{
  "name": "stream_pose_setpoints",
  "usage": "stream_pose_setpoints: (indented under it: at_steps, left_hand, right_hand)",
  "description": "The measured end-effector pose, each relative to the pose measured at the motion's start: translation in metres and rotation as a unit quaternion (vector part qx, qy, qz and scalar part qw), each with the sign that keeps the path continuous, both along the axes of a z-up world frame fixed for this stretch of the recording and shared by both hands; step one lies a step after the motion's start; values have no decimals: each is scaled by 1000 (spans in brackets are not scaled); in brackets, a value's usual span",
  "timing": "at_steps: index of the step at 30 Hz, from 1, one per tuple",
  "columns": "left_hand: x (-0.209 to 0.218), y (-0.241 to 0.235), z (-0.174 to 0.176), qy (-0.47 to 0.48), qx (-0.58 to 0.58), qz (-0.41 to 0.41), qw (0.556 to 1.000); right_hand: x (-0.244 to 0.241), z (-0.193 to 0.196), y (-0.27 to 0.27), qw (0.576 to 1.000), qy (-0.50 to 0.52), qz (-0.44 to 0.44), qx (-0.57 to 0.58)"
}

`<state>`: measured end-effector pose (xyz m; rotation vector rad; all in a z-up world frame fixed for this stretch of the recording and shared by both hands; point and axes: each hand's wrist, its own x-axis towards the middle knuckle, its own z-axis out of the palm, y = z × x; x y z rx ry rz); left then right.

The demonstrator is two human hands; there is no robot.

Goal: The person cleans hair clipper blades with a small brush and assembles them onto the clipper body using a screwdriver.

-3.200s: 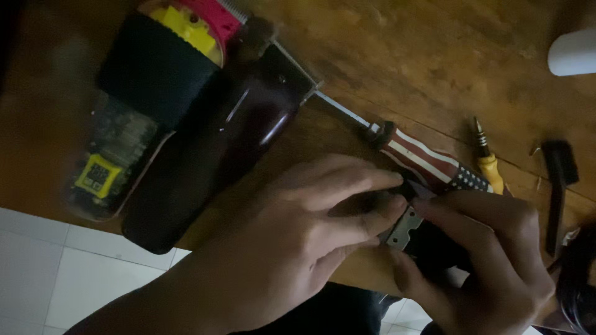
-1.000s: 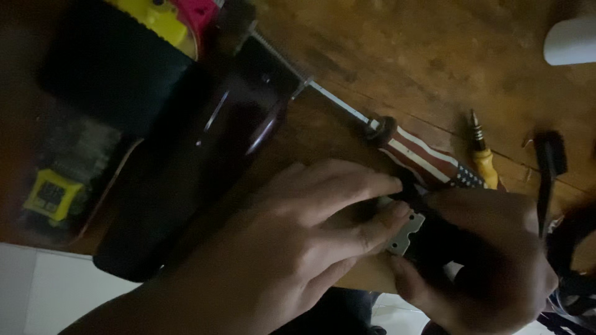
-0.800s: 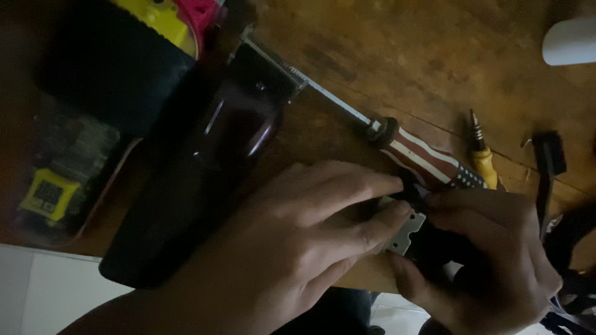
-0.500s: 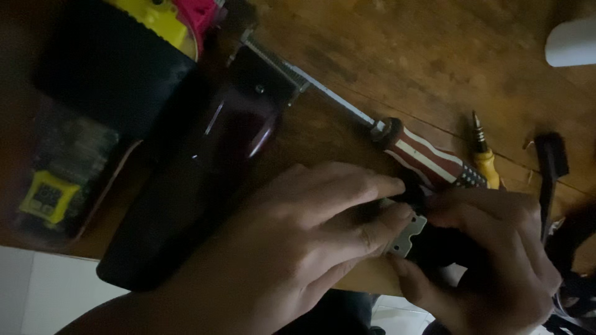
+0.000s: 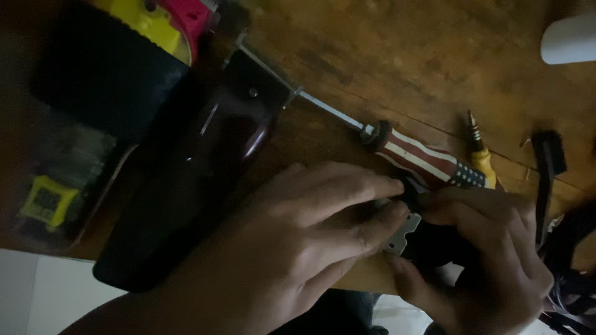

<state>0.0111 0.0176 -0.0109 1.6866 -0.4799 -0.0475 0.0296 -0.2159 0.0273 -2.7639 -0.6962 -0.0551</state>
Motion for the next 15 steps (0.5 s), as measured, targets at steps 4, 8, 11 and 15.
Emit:
stream_pose_setpoints:
  at_steps: [4, 8, 11, 15]
  left_hand:
    - [-3, 0, 2, -18, 9, 3, 1000]
    - [-6, -1, 1, -27, 40, 7, 999]
    - [-9, -2, 3, -32, 38, 0, 999]
    - [-9, -4, 9, -20, 38, -10, 999]
  right_hand:
    - [-3, -6, 3, 998, -31, 7, 45]
    - [-9, -3, 3, 994, -71, 12, 86]
    - [-16, 5, -1, 995, -74, -4, 73]
    - [-27, 6, -15, 994, -66, -67, 48]
